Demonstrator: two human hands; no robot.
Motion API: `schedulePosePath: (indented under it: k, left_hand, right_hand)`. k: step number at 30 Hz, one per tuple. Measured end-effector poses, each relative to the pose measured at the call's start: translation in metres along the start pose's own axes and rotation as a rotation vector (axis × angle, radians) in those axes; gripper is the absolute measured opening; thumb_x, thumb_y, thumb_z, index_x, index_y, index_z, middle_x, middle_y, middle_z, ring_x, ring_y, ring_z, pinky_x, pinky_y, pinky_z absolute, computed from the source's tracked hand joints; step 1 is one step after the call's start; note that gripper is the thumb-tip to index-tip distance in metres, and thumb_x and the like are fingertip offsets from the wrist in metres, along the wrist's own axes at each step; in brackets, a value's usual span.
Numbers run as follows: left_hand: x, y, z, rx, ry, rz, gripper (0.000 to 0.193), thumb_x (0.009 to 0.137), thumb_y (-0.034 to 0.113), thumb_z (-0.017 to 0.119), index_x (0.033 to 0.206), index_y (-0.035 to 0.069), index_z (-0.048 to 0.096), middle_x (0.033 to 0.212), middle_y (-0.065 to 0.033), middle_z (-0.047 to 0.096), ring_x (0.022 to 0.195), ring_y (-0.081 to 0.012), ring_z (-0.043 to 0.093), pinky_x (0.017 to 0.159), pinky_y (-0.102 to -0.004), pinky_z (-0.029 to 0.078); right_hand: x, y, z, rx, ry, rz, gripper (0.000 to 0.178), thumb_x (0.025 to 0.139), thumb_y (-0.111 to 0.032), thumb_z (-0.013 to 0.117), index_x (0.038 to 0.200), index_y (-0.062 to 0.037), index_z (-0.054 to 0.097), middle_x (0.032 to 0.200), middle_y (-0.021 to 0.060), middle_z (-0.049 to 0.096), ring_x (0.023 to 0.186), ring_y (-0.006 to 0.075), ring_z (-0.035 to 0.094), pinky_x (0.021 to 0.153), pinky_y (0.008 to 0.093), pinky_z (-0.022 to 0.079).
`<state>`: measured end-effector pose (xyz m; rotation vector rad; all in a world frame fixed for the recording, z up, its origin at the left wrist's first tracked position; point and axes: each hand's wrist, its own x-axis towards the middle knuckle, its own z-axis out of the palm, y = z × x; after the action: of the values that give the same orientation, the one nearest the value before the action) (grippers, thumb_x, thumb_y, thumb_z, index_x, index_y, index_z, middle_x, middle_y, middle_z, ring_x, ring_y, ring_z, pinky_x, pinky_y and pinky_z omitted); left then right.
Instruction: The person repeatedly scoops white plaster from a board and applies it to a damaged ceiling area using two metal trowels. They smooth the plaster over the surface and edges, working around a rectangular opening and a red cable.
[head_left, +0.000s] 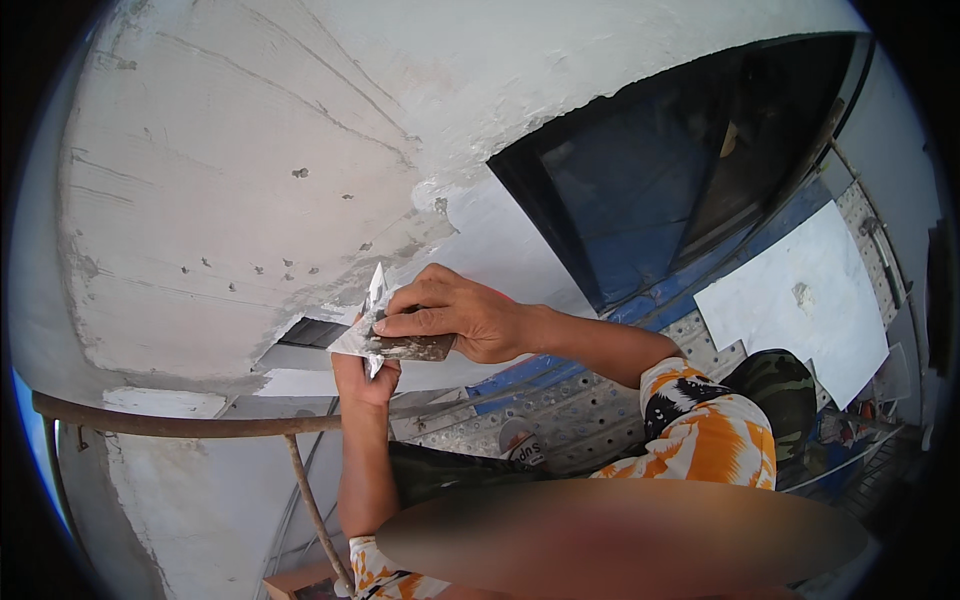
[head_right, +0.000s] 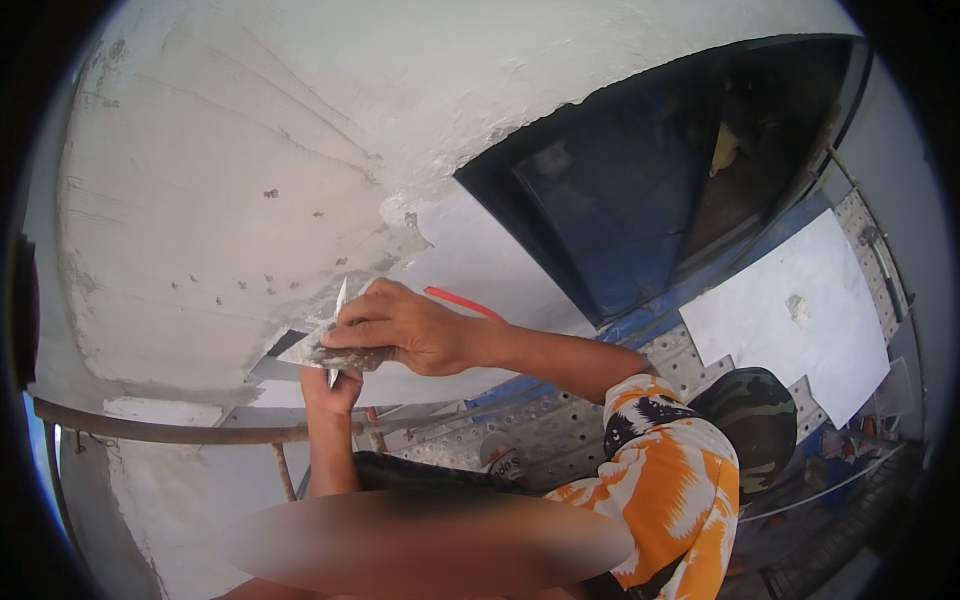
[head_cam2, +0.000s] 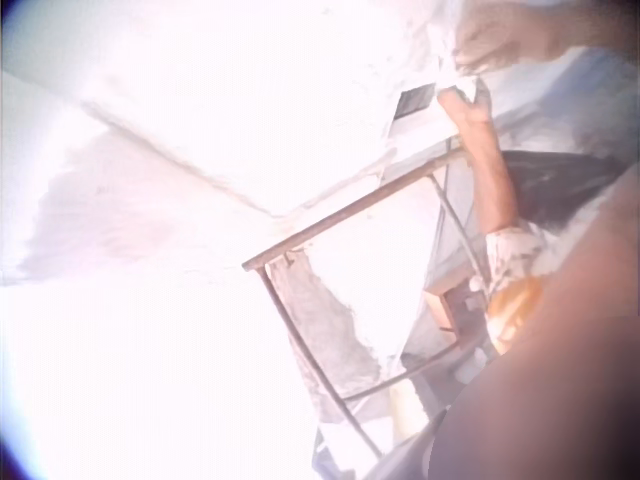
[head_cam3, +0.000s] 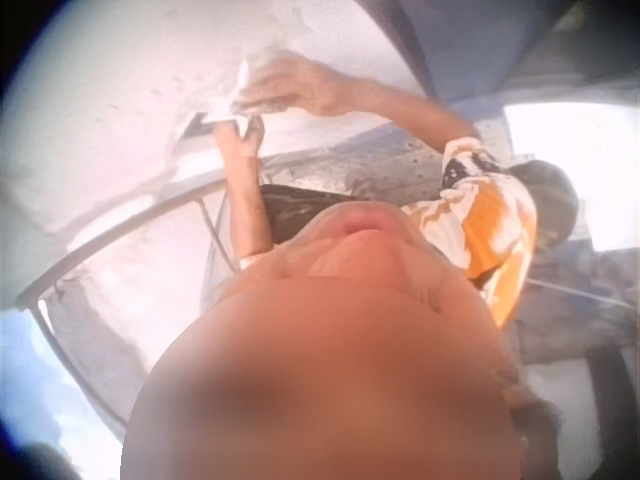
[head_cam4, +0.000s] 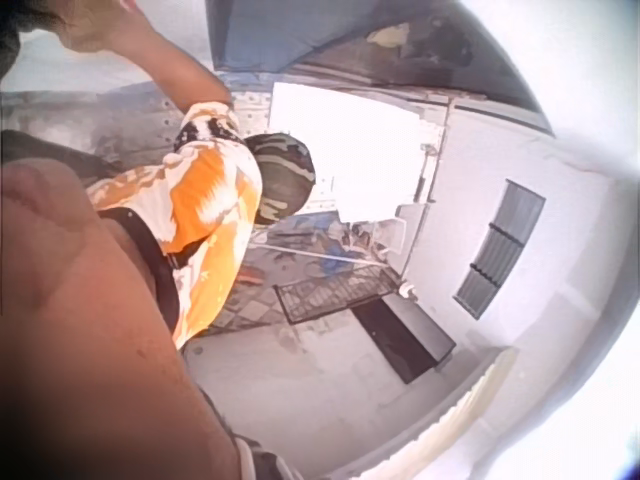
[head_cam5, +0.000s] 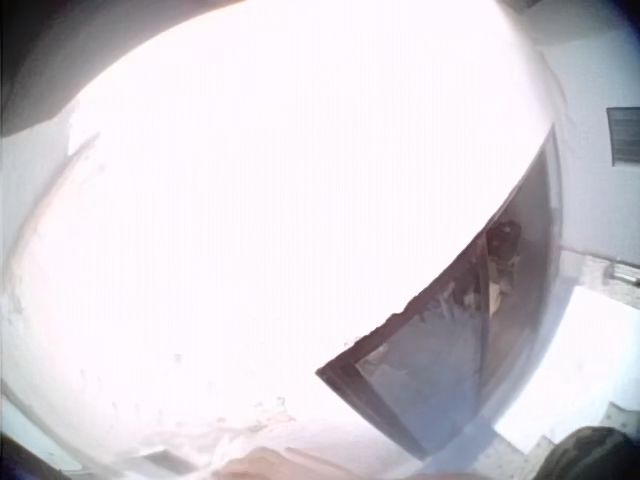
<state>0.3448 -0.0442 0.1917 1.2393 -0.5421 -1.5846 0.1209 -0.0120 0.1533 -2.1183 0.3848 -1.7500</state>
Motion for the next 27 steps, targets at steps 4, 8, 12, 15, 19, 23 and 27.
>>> schedulePosePath:
  k: [4, 8, 12, 15, 19, 23, 27]
  left_hand:
    - [-0.007, 0.025, -0.010, -0.328, -0.429, -0.100, 0.027, 0.100, 0.016, 0.053, 0.121, 0.001, 0.057, 0.102, -0.0079, 0.066, 0.080, -0.0122, 0.066, 0.059, -0.0243, 0.055]
    - [-0.020, 0.037, -0.016, -0.093, -0.069, 0.260, 0.025, 0.100, 0.020, 0.055, 0.118, 0.004, 0.062, 0.097, -0.0051, 0.068, 0.080, -0.0133, 0.066, 0.063, -0.0254, 0.055]
    - [-0.023, 0.028, -0.016, -0.027, -0.049, 0.253, 0.031, 0.100, 0.024, 0.053, 0.120, 0.002, 0.062, 0.110, -0.0075, 0.069, 0.095, -0.0229, 0.069, 0.080, -0.0392, 0.058]
    - [-0.020, 0.025, -0.018, -0.034, -0.032, 0.246, 0.033, 0.101, 0.023, 0.052, 0.124, 0.001, 0.059, 0.117, -0.0099, 0.067, 0.104, -0.0259, 0.066, 0.091, -0.0425, 0.054]
    - [-0.016, 0.024, -0.024, -0.030, -0.113, 0.216, 0.034, 0.101, 0.022, 0.052, 0.125, -0.001, 0.058, 0.119, -0.0109, 0.065, 0.107, -0.0270, 0.064, 0.094, -0.0434, 0.052]
    - [-0.010, 0.019, -0.024, -0.009, -0.116, 0.210, 0.034, 0.100, 0.022, 0.052, 0.125, 0.000, 0.058, 0.120, -0.0108, 0.065, 0.108, -0.0271, 0.064, 0.095, -0.0435, 0.052]
    - [-0.007, 0.016, -0.020, 0.000, -0.135, 0.193, 0.033, 0.100, 0.022, 0.052, 0.125, 0.001, 0.058, 0.122, -0.0105, 0.064, 0.109, -0.0271, 0.063, 0.096, -0.0444, 0.051]
  right_hand:
    - [-0.026, 0.022, -0.016, -0.567, -0.123, 0.284, 0.044, 0.082, 0.000, 0.065, 0.124, -0.0145, 0.065, 0.115, 0.0056, 0.061, 0.101, 0.0278, 0.053, 0.091, 0.0401, 0.041]
    - [-0.054, 0.070, -0.079, -0.746, 0.843, 0.383, 0.037, 0.091, -0.001, 0.055, 0.126, -0.0072, 0.063, 0.116, 0.0099, 0.062, 0.099, 0.0302, 0.054, 0.089, 0.0380, 0.042]
    - [-0.068, 0.101, -0.186, -1.189, 1.303, 0.531, 0.038, 0.092, -0.003, 0.053, 0.129, -0.0034, 0.060, 0.119, 0.0134, 0.061, 0.103, 0.0313, 0.055, 0.092, 0.0407, 0.043]
    - [-0.086, 0.103, -0.232, -0.737, 1.612, 0.463, 0.035, 0.091, -0.003, 0.053, 0.126, 0.0042, 0.058, 0.119, 0.0163, 0.061, 0.100, 0.0302, 0.061, 0.088, 0.0418, 0.048]
    - [-0.113, 0.106, -0.241, 0.413, 1.829, 0.181, 0.032, 0.087, 0.002, 0.055, 0.119, 0.0056, 0.059, 0.112, 0.0139, 0.064, 0.098, 0.0255, 0.066, 0.083, 0.0355, 0.055]
    - [-0.126, 0.121, -0.229, 0.411, 1.687, 0.235, 0.038, 0.084, 0.007, 0.059, 0.122, 0.0016, 0.057, 0.111, 0.0108, 0.064, 0.101, 0.0242, 0.065, 0.088, 0.0377, 0.054]
    - [-0.124, 0.131, -0.234, 0.528, 1.802, -0.001, 0.043, 0.085, 0.008, 0.058, 0.127, 0.0018, 0.052, 0.120, 0.0131, 0.059, 0.108, 0.0286, 0.063, 0.089, 0.0445, 0.055]
